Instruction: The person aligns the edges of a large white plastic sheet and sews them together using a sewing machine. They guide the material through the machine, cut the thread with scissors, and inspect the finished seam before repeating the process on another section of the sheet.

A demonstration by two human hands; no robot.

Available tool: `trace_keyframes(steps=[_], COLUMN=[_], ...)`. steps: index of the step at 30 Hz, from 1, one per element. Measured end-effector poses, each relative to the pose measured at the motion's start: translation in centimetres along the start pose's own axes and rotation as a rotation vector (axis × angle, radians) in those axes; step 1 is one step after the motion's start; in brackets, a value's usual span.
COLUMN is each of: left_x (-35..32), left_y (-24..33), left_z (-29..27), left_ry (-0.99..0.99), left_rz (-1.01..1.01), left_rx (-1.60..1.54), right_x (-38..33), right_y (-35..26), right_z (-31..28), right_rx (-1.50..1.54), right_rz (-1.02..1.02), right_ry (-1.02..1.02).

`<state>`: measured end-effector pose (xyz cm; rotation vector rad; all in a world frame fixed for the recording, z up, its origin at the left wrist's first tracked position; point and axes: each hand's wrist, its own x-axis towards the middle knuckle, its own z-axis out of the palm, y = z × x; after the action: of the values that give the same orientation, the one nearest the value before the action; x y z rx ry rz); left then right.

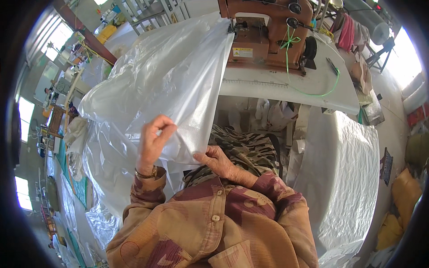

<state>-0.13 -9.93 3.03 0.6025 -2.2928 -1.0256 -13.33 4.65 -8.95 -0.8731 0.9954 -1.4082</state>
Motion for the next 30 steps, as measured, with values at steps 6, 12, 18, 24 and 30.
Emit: trace_keyframes(steps=[6,12,18,24,30], left_x=[-1.7,-2.2,-2.5,-3.4,-5.3], left_y=[0.0,0.0,-0.5,-1.6,0.5], left_z=[3.8,5.2,5.2,5.9,7.1], left_ry=[-0.052,-0.147,-0.184,-0.156,0.077], left_rz=[0.091,0.332,0.178,-0.089,-0.27], left_rx=[0.103,0.491,0.223,0.015,-0.19], right_x=[-1.0,-1.6,-1.3,-1.1,0.3], right_y=[-0.8,-1.7,-1.6,-0.5,-2.2], right_z=[0.4,1.3,1.4,0.6,-3.3], right_rx=[-0.212,-0.732,-0.858,-0.66,-0.108], right_rz=[-0.066,-0.423,-0.307,-0.147,-0.024], right_ry=[0.079,0.135,0.071,-0.036,0.14])
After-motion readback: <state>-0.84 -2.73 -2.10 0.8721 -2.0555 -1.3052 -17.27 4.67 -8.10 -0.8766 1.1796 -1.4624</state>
